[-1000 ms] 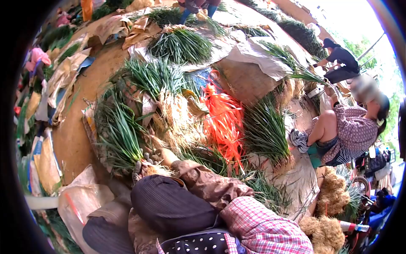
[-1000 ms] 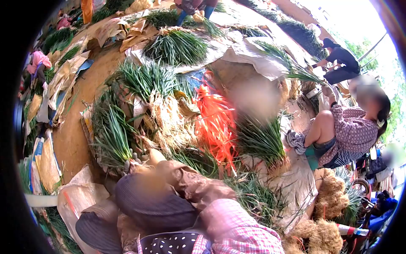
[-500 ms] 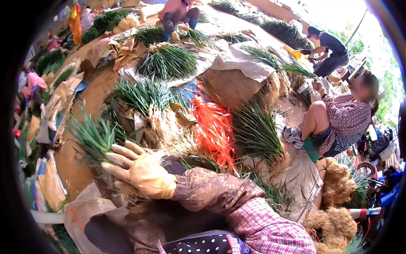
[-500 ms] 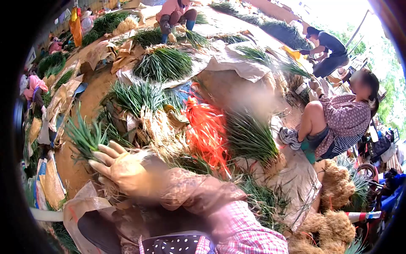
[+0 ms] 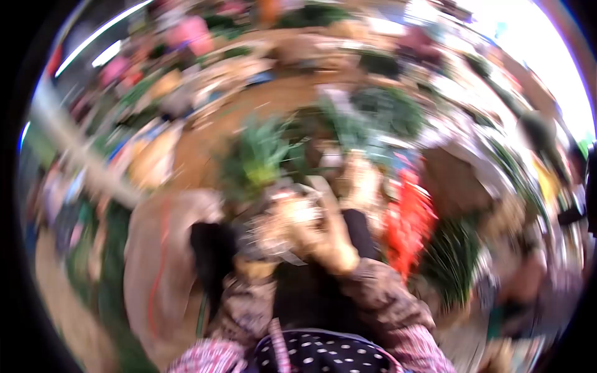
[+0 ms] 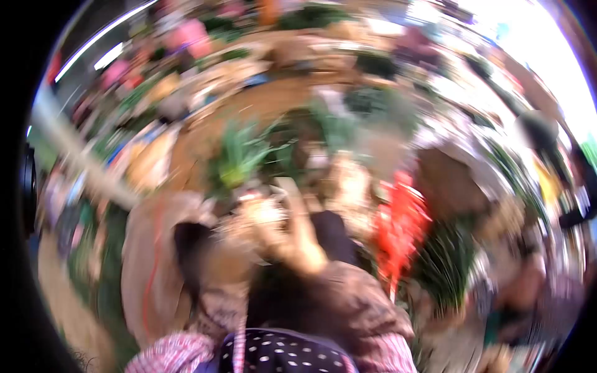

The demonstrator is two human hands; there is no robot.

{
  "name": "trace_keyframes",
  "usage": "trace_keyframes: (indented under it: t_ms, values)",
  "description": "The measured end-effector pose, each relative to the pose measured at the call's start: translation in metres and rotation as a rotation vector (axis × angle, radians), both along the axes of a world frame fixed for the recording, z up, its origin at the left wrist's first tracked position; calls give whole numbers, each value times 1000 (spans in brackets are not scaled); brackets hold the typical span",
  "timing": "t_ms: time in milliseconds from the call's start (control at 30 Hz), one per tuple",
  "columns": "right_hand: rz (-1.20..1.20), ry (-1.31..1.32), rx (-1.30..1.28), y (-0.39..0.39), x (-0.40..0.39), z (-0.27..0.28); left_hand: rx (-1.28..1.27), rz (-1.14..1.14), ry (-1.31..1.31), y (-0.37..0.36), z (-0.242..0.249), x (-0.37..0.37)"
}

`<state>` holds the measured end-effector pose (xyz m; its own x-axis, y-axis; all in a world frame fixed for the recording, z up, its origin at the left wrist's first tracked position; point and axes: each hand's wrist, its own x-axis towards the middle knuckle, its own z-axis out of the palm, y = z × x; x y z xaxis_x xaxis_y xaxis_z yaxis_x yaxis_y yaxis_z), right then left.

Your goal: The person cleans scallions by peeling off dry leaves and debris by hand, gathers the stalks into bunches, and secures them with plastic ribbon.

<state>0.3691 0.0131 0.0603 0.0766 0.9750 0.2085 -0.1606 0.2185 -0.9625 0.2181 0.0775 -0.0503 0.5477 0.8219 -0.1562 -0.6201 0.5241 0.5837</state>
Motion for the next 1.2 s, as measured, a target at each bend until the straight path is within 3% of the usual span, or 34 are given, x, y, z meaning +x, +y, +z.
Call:
trace_keyframes:
  t_ms: [67, 200, 300, 333, 400, 433, 500, 567, 633, 900, 1033, 1133, 1200]
  values:
    - [175, 122, -246, 2, -11, -4, 89, 84, -33, -1, 25, -14]
    - [402, 73, -516, -6, -34, -17, 313, 384, -44, -9, 104, -67]
    - [620, -18, -389, 3, -39, -31, 379, 648, 123, -21, 133, -124]
    - [590, -37, -370, 5, -38, -30, 379, 714, 222, -23, 135, -144]
    - [498, -36, -314, 12, -31, -38, 324, 572, 772, -10, 124, -208]
    - [439, -18, -287, 19, -24, -42, 404, 636, 293, -6, 94, -232]
    - [341, -2, -333, 25, -23, -45, 381, 906, 501, -36, 119, -270]
    - [288, -11, -357, 26, -30, -46, 503, 928, 518, -26, 77, -334]
    - [288, -21, -333, 25, -37, -49, 463, 1063, 615, -34, 46, -365]
    - [280, -79, -351, 24, -49, -55, -144, 1047, 348, -67, -141, -407]
    - [237, -89, -376, 29, -55, -54, -339, 1085, 185, -76, -174, -412]
    - [249, -74, -376, 26, -50, -52, -246, 866, 179, -79, -177, -425]
    - [238, -92, -373, 25, -49, -52, 59, 886, 1153, -100, -209, -451]
